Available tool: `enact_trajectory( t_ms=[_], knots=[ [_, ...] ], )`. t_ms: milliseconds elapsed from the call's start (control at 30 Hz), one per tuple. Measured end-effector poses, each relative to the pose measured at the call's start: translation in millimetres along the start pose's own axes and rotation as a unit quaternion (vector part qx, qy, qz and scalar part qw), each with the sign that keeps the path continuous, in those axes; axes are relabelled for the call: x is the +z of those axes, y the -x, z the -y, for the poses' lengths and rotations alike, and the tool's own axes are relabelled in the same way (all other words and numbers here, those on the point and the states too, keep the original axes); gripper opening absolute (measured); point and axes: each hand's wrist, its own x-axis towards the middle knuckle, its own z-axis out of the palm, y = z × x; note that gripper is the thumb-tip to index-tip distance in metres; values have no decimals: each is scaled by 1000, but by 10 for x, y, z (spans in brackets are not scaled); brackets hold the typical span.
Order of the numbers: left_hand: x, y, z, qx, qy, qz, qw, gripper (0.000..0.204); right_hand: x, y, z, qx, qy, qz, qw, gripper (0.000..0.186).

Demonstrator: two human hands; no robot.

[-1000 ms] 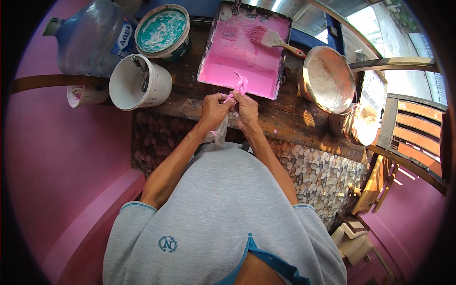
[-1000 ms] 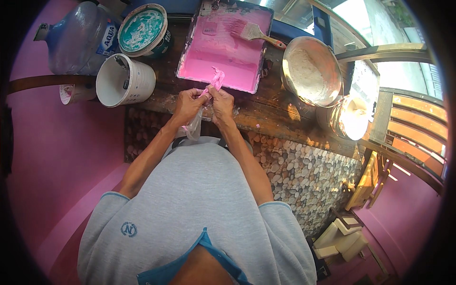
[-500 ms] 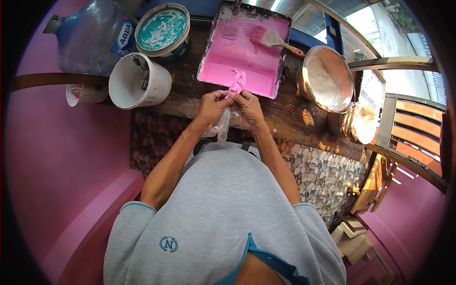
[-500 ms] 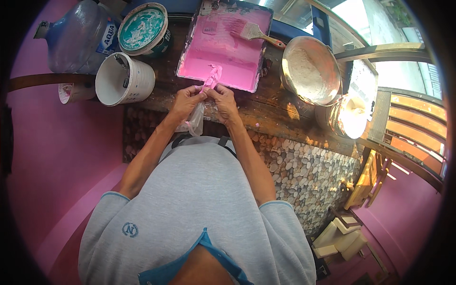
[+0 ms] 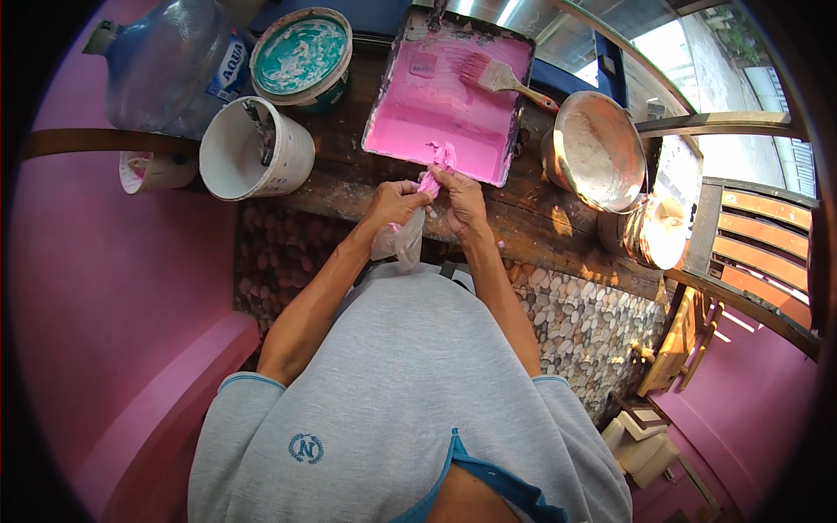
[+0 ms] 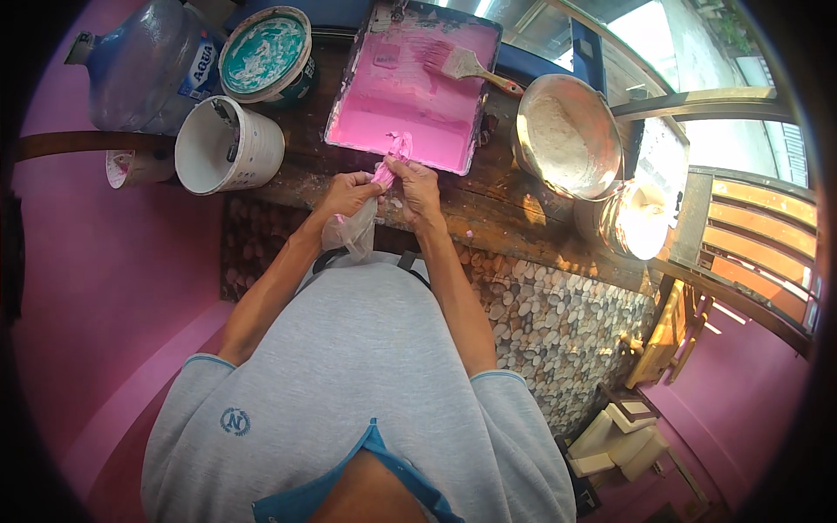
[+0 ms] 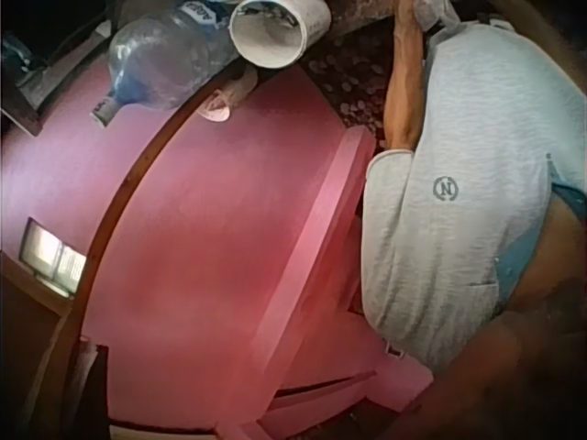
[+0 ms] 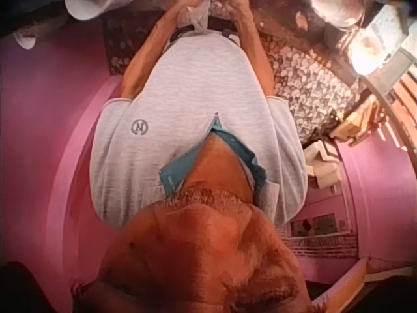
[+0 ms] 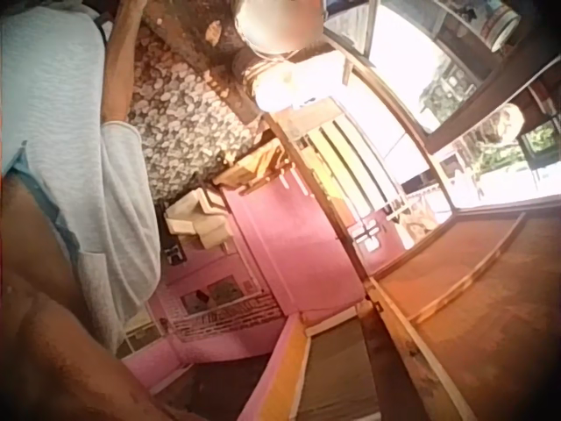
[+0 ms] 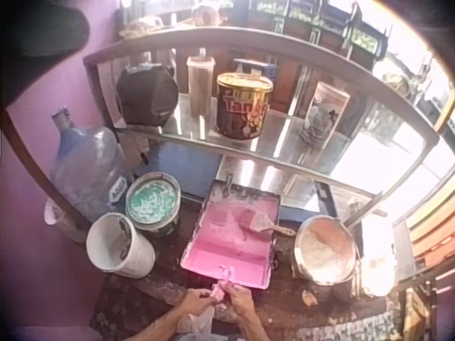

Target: The person mixes pink paint in a tray and fills a plastic bag with a portion of the mixture.

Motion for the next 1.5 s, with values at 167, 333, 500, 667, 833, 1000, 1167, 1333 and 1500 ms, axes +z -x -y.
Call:
enact_trajectory(
  t_ms=[167,333,500,667,833,1000,1167,1333,1500],
  knots=[
    [15,53,-40,-26,37,21,999,17,48,26,144,2,-34,6,999,11],
    [28,79,-75,-16,131,12,991,16,7,2,236,1,77,34,996,11],
    [7,20,48,84,131,-43,987,11,-4,33,245,-50,204,39,977,13],
    [-52,22,97,123,103,-68,985,9,-108,54,389,-86,257,-6,963,16],
    [-10,19,76,60,140,-61,987,15,-100,168,404,-95,295,6,951,21],
    [210,-84,91,70,189,-58,978,25,38,252,279,-137,358,-35,923,22],
    [393,-55,41,61,223,-61,971,24,-2,240,156,-325,519,-83,786,19],
    [381,-99,57,52,295,-39,953,21,-3,248,148,-261,432,-124,854,19],
    [422,-150,40,68,199,-94,973,20,-32,223,104,-202,397,-116,888,20]
  ],
)
